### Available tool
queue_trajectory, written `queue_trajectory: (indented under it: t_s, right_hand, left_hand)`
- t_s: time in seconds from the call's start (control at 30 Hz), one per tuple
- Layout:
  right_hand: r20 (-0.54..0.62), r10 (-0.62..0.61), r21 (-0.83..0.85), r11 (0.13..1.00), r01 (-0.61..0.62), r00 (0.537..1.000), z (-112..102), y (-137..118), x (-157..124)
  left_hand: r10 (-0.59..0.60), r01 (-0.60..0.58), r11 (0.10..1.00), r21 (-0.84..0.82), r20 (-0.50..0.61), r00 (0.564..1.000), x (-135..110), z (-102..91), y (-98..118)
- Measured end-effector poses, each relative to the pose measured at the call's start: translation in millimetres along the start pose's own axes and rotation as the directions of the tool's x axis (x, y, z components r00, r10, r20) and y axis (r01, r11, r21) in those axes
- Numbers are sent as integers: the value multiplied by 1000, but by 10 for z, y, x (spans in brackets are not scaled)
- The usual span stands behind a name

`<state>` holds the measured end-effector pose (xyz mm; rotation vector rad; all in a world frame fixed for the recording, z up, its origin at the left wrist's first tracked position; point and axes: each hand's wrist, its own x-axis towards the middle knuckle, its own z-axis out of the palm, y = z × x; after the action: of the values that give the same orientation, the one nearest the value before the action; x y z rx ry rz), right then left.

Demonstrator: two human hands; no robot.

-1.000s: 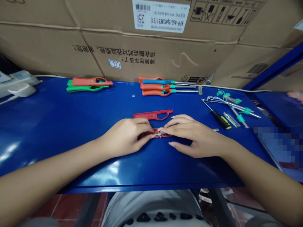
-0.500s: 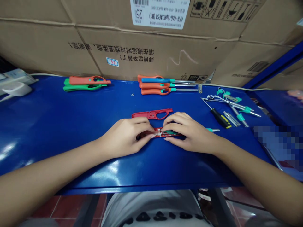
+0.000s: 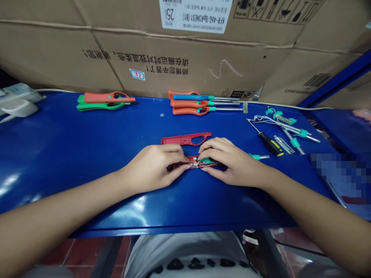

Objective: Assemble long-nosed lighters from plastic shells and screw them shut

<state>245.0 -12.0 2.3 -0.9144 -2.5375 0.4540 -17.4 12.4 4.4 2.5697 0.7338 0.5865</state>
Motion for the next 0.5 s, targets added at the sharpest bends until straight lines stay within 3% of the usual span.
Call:
queue_trajectory:
  t_s: [0.27,0.5]
  right_hand:
    - [2,-43,-62,997,43,999,-9,15,0]
    - [102,-231,-308,917,252,968,-86,-36,-14]
  left_hand:
    - [4,-4,1000,11,28,1000,-4,-18,15]
    - [-6,6,1000,11,11,1000,4,-9,12]
